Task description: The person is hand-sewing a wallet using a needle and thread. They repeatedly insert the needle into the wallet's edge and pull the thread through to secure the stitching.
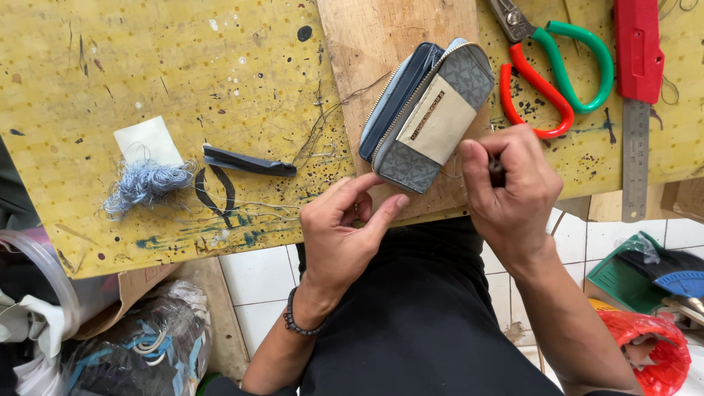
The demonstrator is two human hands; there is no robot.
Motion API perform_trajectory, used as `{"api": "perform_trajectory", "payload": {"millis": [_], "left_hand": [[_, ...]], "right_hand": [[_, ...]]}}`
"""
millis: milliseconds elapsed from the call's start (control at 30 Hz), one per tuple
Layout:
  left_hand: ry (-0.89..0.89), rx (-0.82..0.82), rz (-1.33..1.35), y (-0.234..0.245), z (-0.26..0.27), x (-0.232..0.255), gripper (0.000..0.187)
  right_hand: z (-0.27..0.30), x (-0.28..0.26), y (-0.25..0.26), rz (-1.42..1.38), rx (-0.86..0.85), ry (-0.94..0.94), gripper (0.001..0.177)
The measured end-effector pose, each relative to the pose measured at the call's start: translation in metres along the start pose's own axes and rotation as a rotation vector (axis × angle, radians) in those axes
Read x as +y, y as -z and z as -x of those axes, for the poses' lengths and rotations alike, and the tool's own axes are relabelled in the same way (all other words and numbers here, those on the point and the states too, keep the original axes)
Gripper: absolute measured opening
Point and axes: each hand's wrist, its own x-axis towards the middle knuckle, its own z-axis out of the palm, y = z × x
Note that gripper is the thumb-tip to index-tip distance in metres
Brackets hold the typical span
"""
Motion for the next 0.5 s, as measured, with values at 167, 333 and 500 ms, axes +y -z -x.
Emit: {"api": "perform_trajectory", "payload": {"millis": [167, 333, 500], "left_hand": [[0.187, -0.073, 0.067, -0.002, -0.004, 0.012, 0.012], [0.33, 0.035, 0.308, -0.002, -0.003, -0.005, 0.007], [0.416, 0.066, 0.319, -0.001, -0.004, -0.007, 0.014]], "right_hand": [[-0.009, -0.049, 0.006, -0.096, 0.006, -0.282, 0.055], [-0.008, -0.102, 0.033, -0.583, 0.091, -0.471, 0.042], [0.024, -0.12, 0.069, -1.026, 0.088, -0.451, 0.047]]}}
